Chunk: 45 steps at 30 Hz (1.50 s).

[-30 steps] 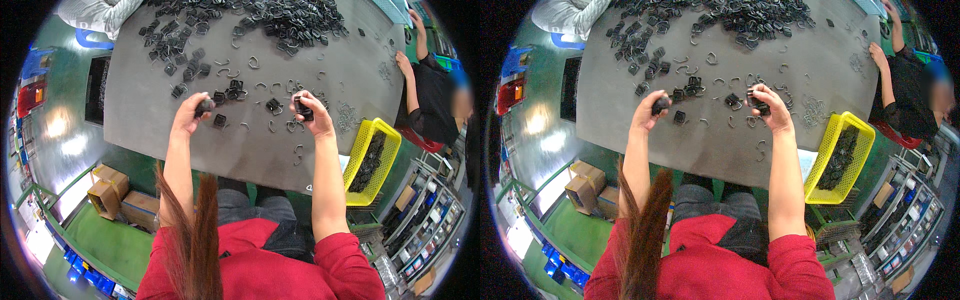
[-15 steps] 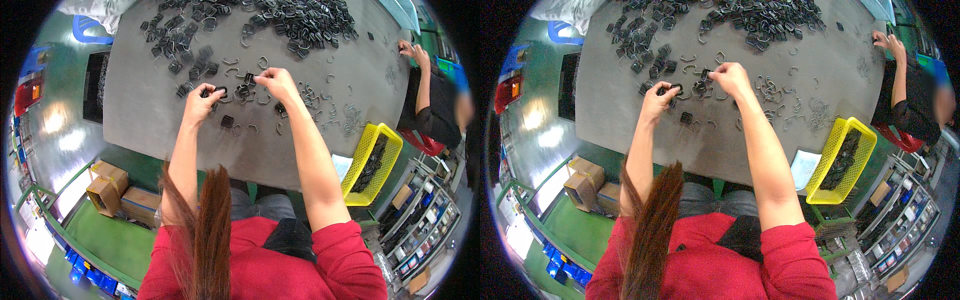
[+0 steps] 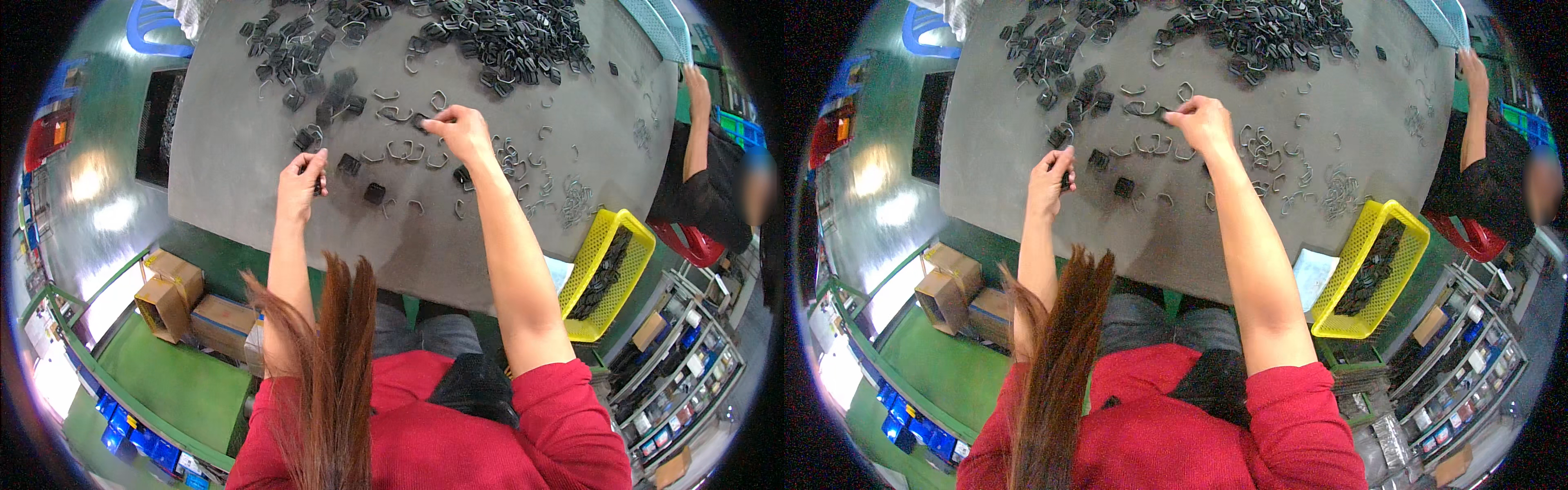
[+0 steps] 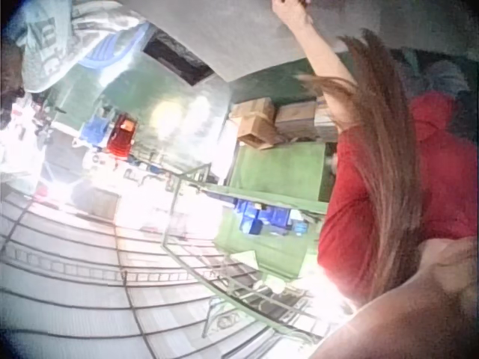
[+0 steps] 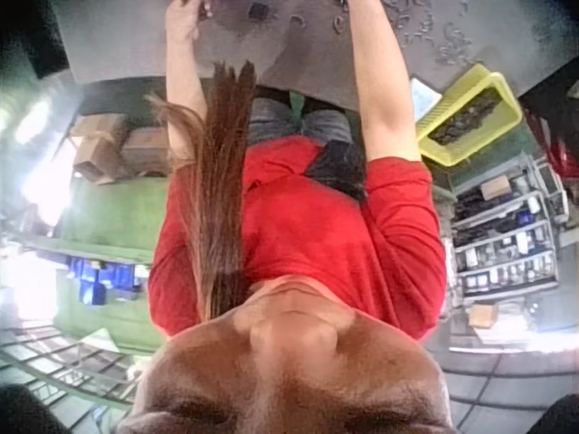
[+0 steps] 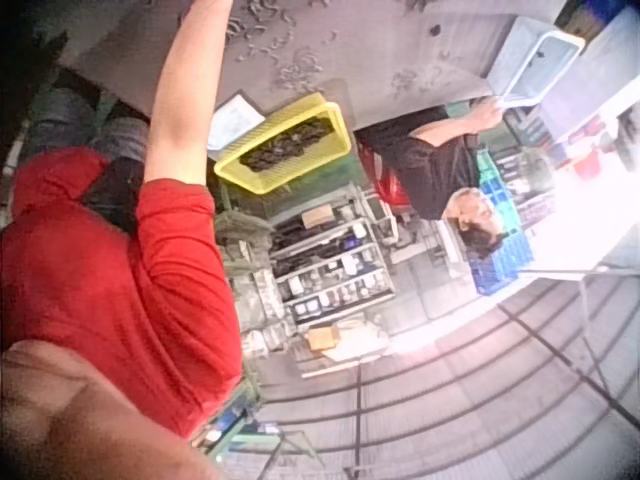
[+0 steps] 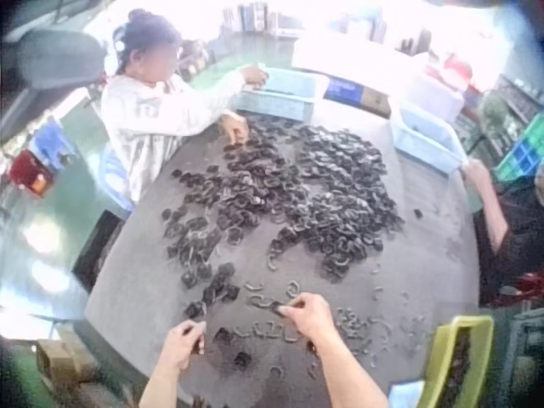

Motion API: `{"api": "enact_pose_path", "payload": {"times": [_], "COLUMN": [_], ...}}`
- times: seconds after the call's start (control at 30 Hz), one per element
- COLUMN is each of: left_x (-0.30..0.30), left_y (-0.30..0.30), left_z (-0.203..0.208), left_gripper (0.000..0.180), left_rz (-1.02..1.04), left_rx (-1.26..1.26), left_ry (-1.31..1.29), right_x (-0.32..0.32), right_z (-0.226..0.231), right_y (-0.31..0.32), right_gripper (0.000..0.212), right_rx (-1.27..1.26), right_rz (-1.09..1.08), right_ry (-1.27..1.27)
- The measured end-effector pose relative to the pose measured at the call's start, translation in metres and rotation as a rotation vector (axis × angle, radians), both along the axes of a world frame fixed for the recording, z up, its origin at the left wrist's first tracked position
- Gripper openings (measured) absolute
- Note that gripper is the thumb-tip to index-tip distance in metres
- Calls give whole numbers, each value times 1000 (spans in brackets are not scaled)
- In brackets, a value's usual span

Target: The person sorts and organizes small black buckle components and metallic clips on a large gray table. They sift through the piles by hand, gathering items and occasionally placing groups of parts into a yellow basket.

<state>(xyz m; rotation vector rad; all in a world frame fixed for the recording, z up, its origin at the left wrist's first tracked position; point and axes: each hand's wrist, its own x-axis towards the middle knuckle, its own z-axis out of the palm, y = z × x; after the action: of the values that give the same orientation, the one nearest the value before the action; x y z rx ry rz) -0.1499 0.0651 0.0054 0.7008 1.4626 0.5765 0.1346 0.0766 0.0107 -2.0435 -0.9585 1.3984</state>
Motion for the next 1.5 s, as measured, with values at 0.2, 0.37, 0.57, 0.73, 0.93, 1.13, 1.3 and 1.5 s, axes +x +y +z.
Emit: {"api": "enact_pose_path", "payload": {"times": [0.2,0.37,0.57,0.73,0.93,1.13,1.3,1.5], "left_x": [48,24,5,0,58,49,42,67], "left_y": [-25,-11,-26,-30,-64,-61,-48,-60], "left_z": [-19,-9,38,5,0,-8,27,27], "left_gripper": [41,24,14,21,31,24,15,16], "left_rz": [-261,-350,-4,-108,-405,-454,-265,-197], "left_rx": [635,32,-50,42,613,335,-202,-184], "left_ry": [870,17,-705,-272,789,258,-519,-461], "right_x": [49,28,-35,-82,-28,68,85,30], "right_z": [4,33,-22,-11,8,29,47,11], "right_y": [-31,-39,62,96,59,-32,-86,-73], "right_gripper": [19,17,35,37,33,19,22,54], "right_rx": [-107,24,244,63,-12,-66,93,-222], "right_rz": [-209,-250,283,408,403,36,-177,459], "right_ry": [559,835,-233,-549,-582,253,816,-725]}}
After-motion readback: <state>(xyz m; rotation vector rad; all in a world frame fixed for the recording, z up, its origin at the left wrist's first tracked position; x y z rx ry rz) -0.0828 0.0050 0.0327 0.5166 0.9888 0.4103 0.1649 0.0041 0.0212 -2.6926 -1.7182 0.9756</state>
